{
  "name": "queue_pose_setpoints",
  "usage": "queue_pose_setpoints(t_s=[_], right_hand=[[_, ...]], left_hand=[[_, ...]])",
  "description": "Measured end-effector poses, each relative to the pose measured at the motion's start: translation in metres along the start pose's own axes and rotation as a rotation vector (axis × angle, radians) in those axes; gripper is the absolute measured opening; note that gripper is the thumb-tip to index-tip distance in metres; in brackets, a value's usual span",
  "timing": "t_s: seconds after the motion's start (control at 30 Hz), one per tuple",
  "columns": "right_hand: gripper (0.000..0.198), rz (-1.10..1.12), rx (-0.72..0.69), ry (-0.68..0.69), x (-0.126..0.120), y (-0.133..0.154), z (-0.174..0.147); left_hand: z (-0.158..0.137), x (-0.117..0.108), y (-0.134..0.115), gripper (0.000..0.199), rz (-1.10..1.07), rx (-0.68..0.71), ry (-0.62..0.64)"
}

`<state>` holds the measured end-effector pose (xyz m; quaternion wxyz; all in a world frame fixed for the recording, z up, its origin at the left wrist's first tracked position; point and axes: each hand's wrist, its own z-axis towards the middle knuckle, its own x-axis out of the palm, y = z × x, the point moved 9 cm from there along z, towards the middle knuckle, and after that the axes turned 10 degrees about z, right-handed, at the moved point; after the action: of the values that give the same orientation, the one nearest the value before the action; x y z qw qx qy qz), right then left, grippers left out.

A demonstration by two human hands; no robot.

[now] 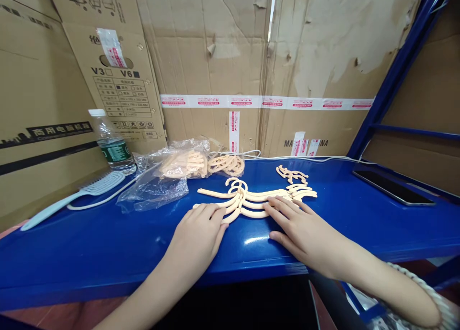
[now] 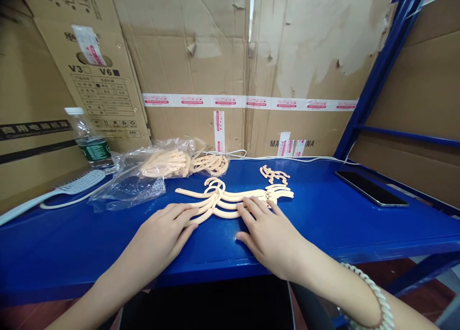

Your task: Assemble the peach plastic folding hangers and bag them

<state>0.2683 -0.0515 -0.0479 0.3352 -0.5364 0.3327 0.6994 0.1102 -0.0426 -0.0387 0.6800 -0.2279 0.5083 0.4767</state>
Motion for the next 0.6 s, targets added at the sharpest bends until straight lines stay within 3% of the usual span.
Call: queue_pose_setpoints(t_s=[0.17,0.3,0.43,0.6], right_hand=[[0.034,-0.004,-0.043,-0.088,-0.013,-0.007,0.013],[0.059,0.091,-0.018,-0.053,-0.009,-0.016,0.029],[0.09,0.144,0.001,0.078,0.012,-0.014,0.048],[0.078,0.183,-0.058,0.076,0.019,-0.017,0.063]], left_hand=[[0.009,0.003,0.004,0.026,0.12,0.054,0.045],[0.019,0.01,0.006,0.044,0.097,0.109,0.067],[0.031,0.035,0.016,0.07,0.026,0.092,0.235],[0.048,0.049,0.017,0.079,-0.056,0.125,0.309]])
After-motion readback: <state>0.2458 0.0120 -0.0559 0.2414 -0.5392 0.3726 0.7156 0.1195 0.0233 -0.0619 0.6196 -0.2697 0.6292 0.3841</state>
